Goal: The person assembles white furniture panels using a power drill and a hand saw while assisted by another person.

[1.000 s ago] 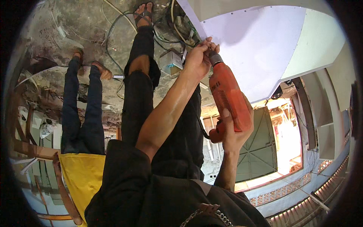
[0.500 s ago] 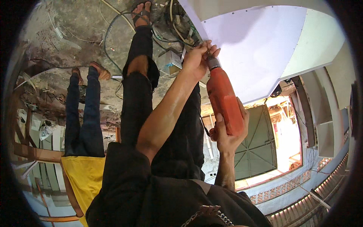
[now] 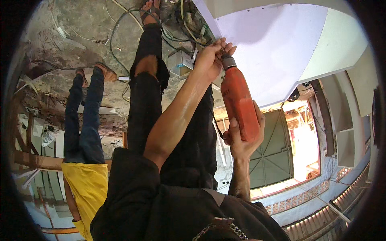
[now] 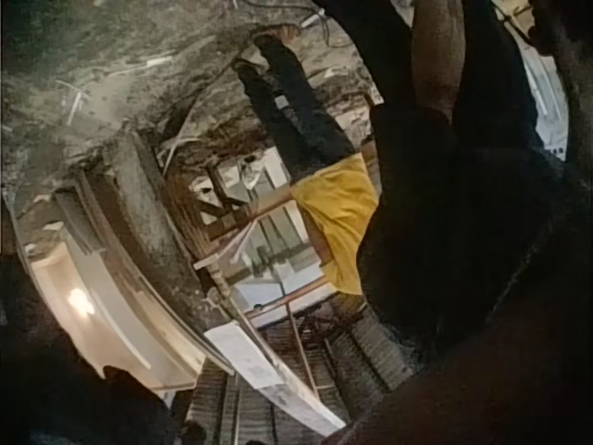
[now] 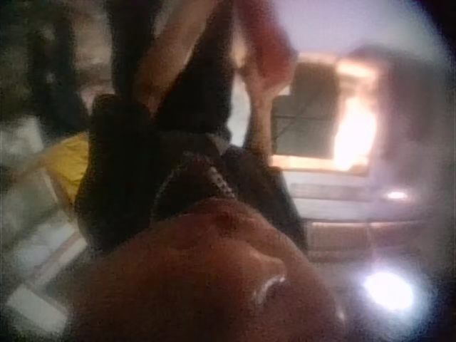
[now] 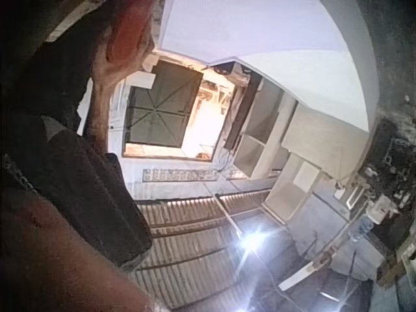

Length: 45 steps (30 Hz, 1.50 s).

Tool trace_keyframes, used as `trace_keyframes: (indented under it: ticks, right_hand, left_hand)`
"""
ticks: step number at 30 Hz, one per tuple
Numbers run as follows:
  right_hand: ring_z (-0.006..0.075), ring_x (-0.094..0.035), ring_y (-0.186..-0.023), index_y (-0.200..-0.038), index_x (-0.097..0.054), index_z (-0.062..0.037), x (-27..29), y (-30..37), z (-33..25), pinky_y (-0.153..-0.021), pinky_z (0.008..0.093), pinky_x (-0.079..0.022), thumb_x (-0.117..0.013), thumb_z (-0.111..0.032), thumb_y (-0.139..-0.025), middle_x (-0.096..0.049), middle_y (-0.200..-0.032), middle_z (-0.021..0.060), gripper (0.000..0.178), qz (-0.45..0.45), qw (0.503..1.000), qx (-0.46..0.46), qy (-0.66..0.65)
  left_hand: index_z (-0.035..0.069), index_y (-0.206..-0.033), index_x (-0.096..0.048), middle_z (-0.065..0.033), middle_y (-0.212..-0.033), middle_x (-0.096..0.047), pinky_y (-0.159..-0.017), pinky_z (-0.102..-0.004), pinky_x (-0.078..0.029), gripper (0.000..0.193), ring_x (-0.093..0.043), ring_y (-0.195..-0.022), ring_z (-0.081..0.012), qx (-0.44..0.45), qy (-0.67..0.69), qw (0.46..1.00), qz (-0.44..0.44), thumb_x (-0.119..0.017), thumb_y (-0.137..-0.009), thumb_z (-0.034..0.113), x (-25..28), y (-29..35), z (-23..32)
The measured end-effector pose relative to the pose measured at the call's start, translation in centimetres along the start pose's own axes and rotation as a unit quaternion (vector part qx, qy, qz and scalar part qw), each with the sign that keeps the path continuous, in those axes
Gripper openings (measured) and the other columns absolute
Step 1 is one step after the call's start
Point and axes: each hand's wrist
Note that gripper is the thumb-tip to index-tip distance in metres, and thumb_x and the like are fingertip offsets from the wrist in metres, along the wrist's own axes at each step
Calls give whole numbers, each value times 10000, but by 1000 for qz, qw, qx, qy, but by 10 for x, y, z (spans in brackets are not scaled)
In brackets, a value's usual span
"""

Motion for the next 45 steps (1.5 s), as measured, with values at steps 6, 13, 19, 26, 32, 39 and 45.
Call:
trace_keyframes:
  ticks: [6,13,19,26,32,39,45]
  right_hand:
    - [322,-610,-1111,-1326,-548,56,0,-2,0,-980,415,-470,-793,-209,-789,-619,-1220,206,647,-9,1000,-6,-29]
    - [283,-629,-1116,-1339,-532,71,0,-4,-3,-971,384,-494,-794,-199,-804,-628,-1224,197,655,-11,997,-21,-73]
    - [275,-628,-1119,-1334,-535,72,0,-5,-8,-974,378,-492,-795,-186,-807,-622,-1231,195,641,-15,998,-9,-53]
    - [282,-636,-1091,-1327,-543,61,3,-7,-12,-948,376,-500,-793,-175,-799,-619,-1219,187,631,-18,999,-28,-37]
    - [268,-643,-1056,-1318,-558,23,5,-14,-22,-922,378,-509,-794,-152,-771,-626,-1157,165,621,-38,999,-17,-5]
    - [302,-640,-993,-1309,-565,1,8,-24,-17,-883,400,-515,-781,-104,-717,-622,-1122,169,638,-50,998,47,11]
    - [321,-625,-986,-1282,-586,6,3,-25,-17,-889,418,-509,-780,-101,-708,-626,-1091,170,616,-38,998,51,17]
  left_hand:
    - [-36,-1104,-531,-90,-1021,-579,-1071,-439,-524,120,-631,-936,-205,-7,-17,1000,0,-461,-1017,6,1,-2,1]
    - [-38,-1141,-520,-107,-1080,-614,-1072,-442,-521,161,-644,-1069,-263,-7,-21,1000,8,-470,-1034,72,-1,1,2]
    - [-37,-1170,-524,-134,-1175,-625,-1088,-455,-501,204,-614,-1193,-304,3,-18,1000,3,-459,-1045,110,-5,5,4]
    - [-54,-1186,-507,-153,-1198,-618,-1097,-439,-498,215,-620,-1188,-289,3,2,1000,-2,-456,-1046,101,-6,1,5]
    - [-57,-1196,-501,-140,-1178,-614,-1094,-422,-504,212,-631,-1157,-278,8,0,1000,11,-462,-1044,85,-4,-2,4]
    - [-55,-1192,-516,-136,-1178,-618,-1092,-424,-500,216,-622,-1174,-284,10,-1,1000,28,-472,-1042,94,-8,0,5]
    - [-71,-1240,-520,-152,-1200,-628,-1090,-427,-495,287,-630,-1160,-298,13,-36,998,-45,-467,-1049,137,3,-4,7]
Point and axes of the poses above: each hand's wrist, its own y-axis away from the middle knuckle, its own x-axis out of the back of the hand, z = x × y
